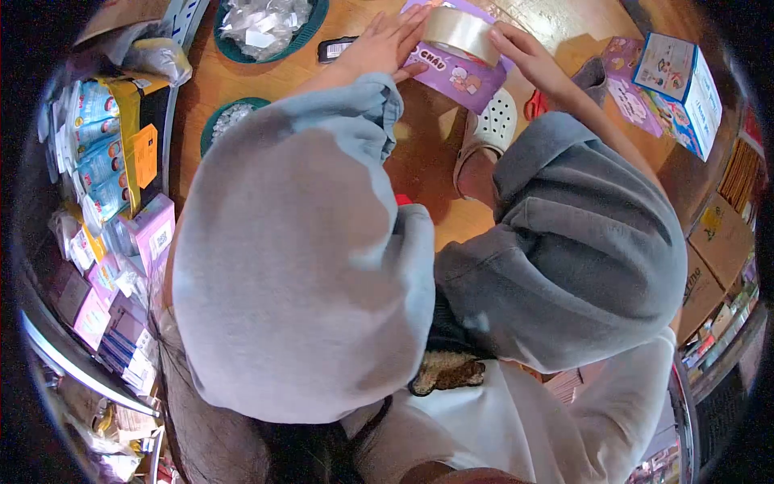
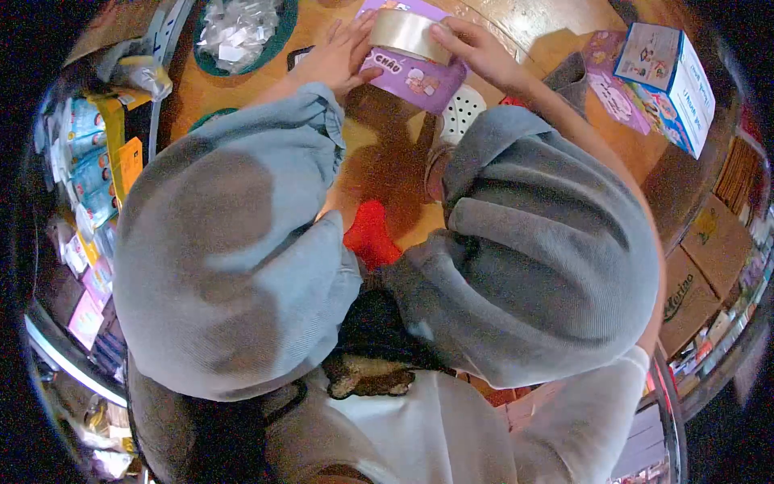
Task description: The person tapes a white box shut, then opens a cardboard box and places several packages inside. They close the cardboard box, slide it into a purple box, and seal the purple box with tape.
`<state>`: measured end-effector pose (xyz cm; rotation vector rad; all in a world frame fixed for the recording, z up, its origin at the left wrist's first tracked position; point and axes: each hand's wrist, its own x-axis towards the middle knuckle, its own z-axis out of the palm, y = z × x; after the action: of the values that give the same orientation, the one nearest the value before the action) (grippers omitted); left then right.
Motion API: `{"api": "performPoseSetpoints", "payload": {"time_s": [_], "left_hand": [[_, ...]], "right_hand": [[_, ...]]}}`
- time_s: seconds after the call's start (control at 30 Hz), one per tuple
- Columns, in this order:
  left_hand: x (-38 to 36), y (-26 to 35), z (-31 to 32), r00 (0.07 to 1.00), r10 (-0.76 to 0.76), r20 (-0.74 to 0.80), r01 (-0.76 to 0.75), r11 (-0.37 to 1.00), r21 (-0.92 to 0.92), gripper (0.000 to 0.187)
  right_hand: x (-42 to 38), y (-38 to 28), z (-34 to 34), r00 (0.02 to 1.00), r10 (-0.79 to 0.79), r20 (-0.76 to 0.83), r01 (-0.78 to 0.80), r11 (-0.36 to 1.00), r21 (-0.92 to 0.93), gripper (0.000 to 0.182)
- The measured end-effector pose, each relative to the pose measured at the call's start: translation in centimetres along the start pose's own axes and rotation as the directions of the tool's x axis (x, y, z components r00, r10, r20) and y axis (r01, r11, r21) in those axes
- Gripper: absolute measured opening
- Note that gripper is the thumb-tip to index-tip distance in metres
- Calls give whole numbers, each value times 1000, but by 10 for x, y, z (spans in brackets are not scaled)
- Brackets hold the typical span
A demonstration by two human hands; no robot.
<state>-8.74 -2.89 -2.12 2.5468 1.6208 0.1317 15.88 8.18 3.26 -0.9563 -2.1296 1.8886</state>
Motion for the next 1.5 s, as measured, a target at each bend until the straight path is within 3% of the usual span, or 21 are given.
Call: {"api": "performPoseSetpoints", "payload": {"time_s": [0.13,0.23,0.43,0.57,0.67,0.87,0.97,1.17,1.5], "left_hand": [[0,-3,7,1000,-21,15,20,1000,12,71],[4,5,-12,999,-23,22,24,999,-42,73],[2,7,-19,1000,3,-18,-4,997,-74,74],[4,7,-20,1000,-8,28,9,998,-65,74],[2,3,-14,1000,7,27,-5,997,-72,73],[3,3,-17,999,18,28,-16,997,-75,73],[3,3,-18,999,19,41,-17,999,-50,73],[2,6,-20,998,-5,64,9,998,-61,73],[2,3,-16,999,-1,33,2,999,-38,73]], "right_hand": [[3,12,10,995,-10,-98,11,1000,8,42],[-13,-8,19,987,-27,-158,51,987,151,45],[-46,-5,-18,984,105,-142,-123,985,-125,48],[-64,-32,-22,951,284,-126,-311,864,-396,45],[-66,-13,-20,972,-13,-234,-147,744,-652,50],[-69,-22,-18,951,204,-233,-310,617,-724,50],[-69,-17,-17,946,216,-241,-318,478,-819,51],[-67,-8,-11,927,254,-278,-363,412,-836,51],[-66,14,-2,940,172,-293,-339,396,-853,49]]}}
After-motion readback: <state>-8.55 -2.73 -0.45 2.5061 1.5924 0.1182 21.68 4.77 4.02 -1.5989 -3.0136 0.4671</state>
